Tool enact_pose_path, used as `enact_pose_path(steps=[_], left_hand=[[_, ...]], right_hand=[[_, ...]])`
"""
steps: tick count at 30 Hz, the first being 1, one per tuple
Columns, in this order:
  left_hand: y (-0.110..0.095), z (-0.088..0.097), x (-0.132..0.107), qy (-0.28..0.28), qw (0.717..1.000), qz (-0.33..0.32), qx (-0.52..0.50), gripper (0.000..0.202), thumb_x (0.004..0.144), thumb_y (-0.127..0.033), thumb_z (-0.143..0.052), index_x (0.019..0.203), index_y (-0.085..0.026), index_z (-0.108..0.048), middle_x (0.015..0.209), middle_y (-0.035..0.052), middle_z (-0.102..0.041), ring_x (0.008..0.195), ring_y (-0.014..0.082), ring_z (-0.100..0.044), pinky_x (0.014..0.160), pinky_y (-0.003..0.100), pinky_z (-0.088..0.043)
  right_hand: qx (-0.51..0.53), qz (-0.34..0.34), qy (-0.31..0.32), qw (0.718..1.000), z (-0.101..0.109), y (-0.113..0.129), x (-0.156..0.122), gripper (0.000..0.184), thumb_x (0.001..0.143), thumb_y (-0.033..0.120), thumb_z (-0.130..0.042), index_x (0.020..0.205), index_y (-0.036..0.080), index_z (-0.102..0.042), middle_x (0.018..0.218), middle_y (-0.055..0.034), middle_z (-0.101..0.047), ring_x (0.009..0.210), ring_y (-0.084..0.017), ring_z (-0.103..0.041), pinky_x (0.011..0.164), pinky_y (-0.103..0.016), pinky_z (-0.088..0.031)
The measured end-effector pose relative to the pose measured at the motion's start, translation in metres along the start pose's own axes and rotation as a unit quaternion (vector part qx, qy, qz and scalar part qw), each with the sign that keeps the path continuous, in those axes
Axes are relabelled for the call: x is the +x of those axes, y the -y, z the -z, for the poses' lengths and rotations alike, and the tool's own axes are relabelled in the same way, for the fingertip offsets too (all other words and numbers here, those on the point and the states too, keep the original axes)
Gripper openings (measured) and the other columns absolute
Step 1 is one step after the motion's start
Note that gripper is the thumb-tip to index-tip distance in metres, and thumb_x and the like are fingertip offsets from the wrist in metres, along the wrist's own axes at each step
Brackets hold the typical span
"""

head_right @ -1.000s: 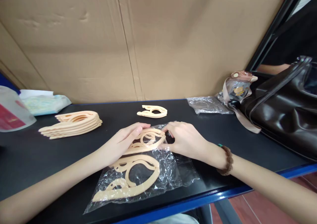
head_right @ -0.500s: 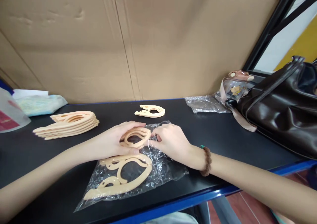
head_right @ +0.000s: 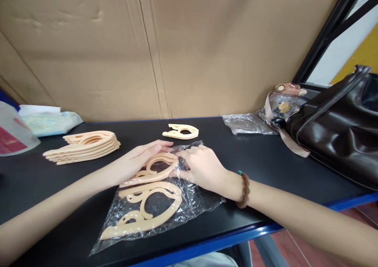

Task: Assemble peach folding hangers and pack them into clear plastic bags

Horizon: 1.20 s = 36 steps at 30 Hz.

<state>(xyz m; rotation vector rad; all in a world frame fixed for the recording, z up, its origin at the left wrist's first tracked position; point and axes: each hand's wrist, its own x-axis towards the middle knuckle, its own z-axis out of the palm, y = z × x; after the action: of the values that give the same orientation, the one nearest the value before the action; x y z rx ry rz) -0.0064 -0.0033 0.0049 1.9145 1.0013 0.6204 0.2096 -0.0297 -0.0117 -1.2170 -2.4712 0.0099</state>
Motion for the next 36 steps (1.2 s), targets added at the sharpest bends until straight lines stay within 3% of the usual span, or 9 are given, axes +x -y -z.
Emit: enact_pose_path(steps=[10, 16, 21, 25, 30, 36], left_hand=[[-0.002, 0.004, 0.001, -0.01, 0.998, -0.02, 0.065, 0.047, 0.095, -0.049, -0.035, 0.126, -0.02, -0.055, 0.134, 0.0039, -0.057, 0.124, 0.0225, -0.051, 0.107, 0.035, -0.038], [-0.009, 0.016, -0.003, 0.046, 0.978, -0.008, 0.203, 0.051, 0.083, -0.044, -0.056, 0.129, -0.023, -0.052, 0.132, 0.0038, -0.059, 0.117, 0.0242, -0.057, 0.099, 0.034, -0.045], [0.0, 0.016, 0.005, -0.009, 0.994, 0.02, 0.112, 0.038, 0.088, -0.039, -0.039, 0.113, -0.021, -0.061, 0.114, 0.0031, -0.069, 0.106, 0.0226, -0.062, 0.093, 0.035, -0.047], [0.006, 0.012, 0.01, -0.032, 0.998, 0.017, 0.056, 0.036, 0.085, -0.034, -0.038, 0.105, -0.018, -0.063, 0.101, 0.0044, -0.072, 0.099, 0.0223, -0.065, 0.091, 0.036, -0.049], [0.005, 0.009, 0.008, -0.031, 0.999, 0.014, 0.042, 0.037, 0.087, -0.04, -0.039, 0.106, -0.019, -0.062, 0.108, 0.0047, -0.07, 0.104, 0.0226, -0.064, 0.096, 0.038, -0.047], [0.007, 0.001, 0.005, -0.045, 0.998, -0.011, 0.053, 0.037, 0.091, -0.042, -0.039, 0.108, -0.02, -0.062, 0.113, 0.0041, -0.068, 0.11, 0.0215, -0.061, 0.101, 0.039, -0.044]], right_hand=[[0.001, -0.009, 0.03, 1.0, -0.002, -0.003, 0.004, 0.047, 0.09, 0.055, -0.049, 0.117, 0.018, -0.061, 0.094, -0.0086, -0.071, 0.085, -0.026, -0.067, 0.072, -0.035, -0.046], [0.02, 0.0, 0.024, 1.0, -0.005, -0.004, 0.005, 0.057, 0.086, 0.062, -0.051, 0.124, 0.019, -0.055, 0.098, -0.008, -0.071, 0.087, -0.026, -0.067, 0.071, -0.034, -0.046], [0.003, 0.01, 0.02, 1.0, -0.01, 0.002, 0.009, 0.062, 0.084, 0.067, -0.049, 0.12, 0.017, -0.057, 0.097, -0.01, -0.071, 0.085, -0.026, -0.067, 0.073, -0.034, -0.044], [-0.026, -0.022, 0.041, 0.999, -0.01, 0.008, 0.009, 0.065, 0.083, 0.07, -0.046, 0.112, 0.013, -0.058, 0.086, -0.0101, -0.071, 0.079, -0.027, -0.066, 0.073, -0.035, -0.042], [-0.065, -0.033, 0.031, 0.997, -0.01, 0.01, 0.008, 0.063, 0.083, 0.071, -0.046, 0.104, 0.013, -0.059, 0.08, -0.0086, -0.07, 0.068, -0.024, -0.064, 0.067, -0.034, -0.038], [-0.082, -0.004, 0.014, 0.997, -0.004, 0.005, 0.009, 0.049, 0.086, 0.061, -0.05, 0.092, 0.014, -0.062, 0.081, -0.008, -0.069, 0.069, -0.022, -0.064, 0.068, -0.033, -0.037]])
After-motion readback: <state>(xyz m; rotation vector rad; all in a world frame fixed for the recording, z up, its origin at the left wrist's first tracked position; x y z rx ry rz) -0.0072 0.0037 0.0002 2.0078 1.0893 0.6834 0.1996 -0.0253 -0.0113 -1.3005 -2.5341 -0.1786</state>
